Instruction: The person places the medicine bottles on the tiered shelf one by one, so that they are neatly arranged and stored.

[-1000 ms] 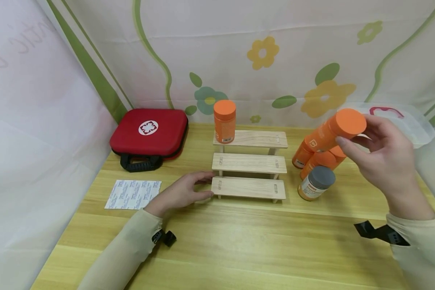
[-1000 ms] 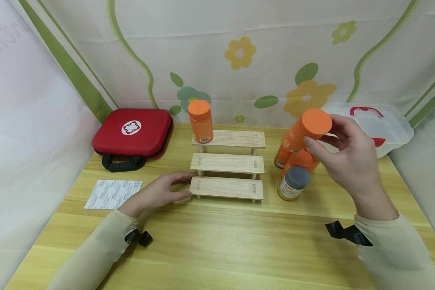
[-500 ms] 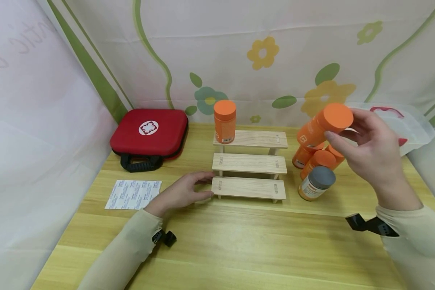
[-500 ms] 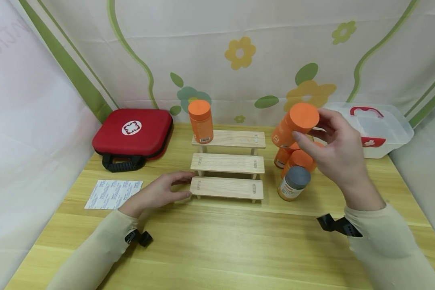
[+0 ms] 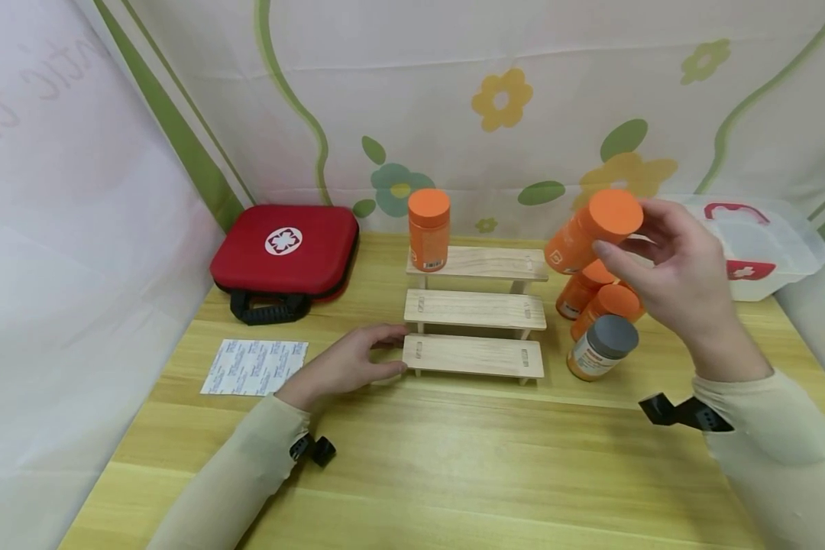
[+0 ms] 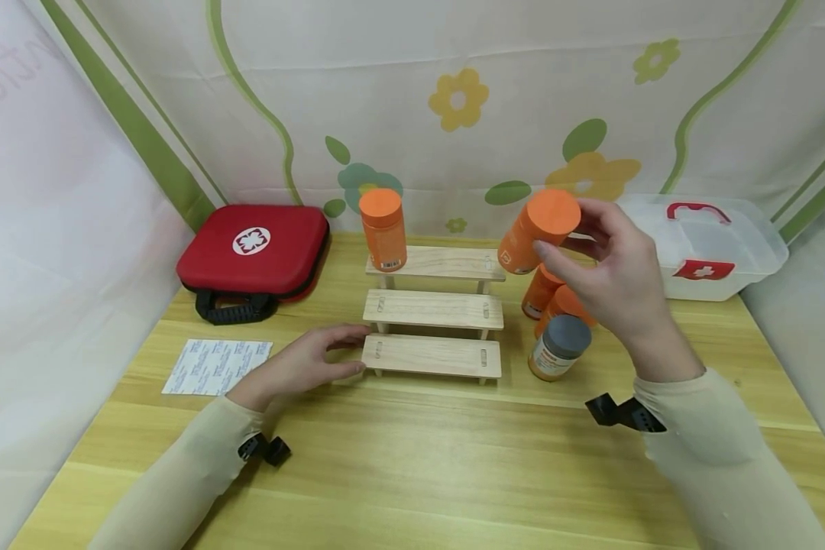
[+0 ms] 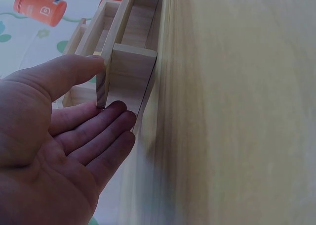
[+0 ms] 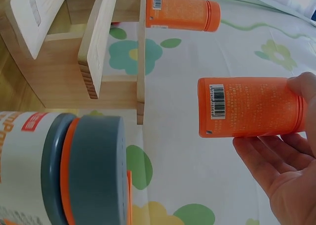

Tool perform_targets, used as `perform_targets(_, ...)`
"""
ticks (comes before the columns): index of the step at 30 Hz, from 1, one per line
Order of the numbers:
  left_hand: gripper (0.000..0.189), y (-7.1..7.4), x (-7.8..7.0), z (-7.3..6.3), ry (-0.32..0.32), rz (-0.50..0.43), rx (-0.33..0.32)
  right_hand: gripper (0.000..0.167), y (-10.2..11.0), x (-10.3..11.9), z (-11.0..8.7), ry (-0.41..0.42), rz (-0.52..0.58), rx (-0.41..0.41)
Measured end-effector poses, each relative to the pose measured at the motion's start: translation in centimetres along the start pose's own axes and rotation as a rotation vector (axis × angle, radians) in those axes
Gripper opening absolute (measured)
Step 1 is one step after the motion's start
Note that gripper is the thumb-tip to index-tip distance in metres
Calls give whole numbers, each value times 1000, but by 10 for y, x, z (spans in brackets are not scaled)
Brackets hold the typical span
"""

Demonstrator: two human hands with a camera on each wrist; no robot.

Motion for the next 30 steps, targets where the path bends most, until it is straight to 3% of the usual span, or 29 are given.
perform_targets(4,63,0,0,1,-3,-3,1,57,-4,-1,3,-26,-73,18)
perform_targets(30,61,0,-4,-2,-21,22,-13,54,-29,-10,17,-104,-129,110)
Point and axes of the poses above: each hand's wrist, its own z-axis towards the middle knuckle, its own y-axis out of the back of the hand, x = y × z, the point moved 1 cm from there along z, towards the middle knuckle, and after that the axes turned 2 degrees about -x, right-handed, at the moved point
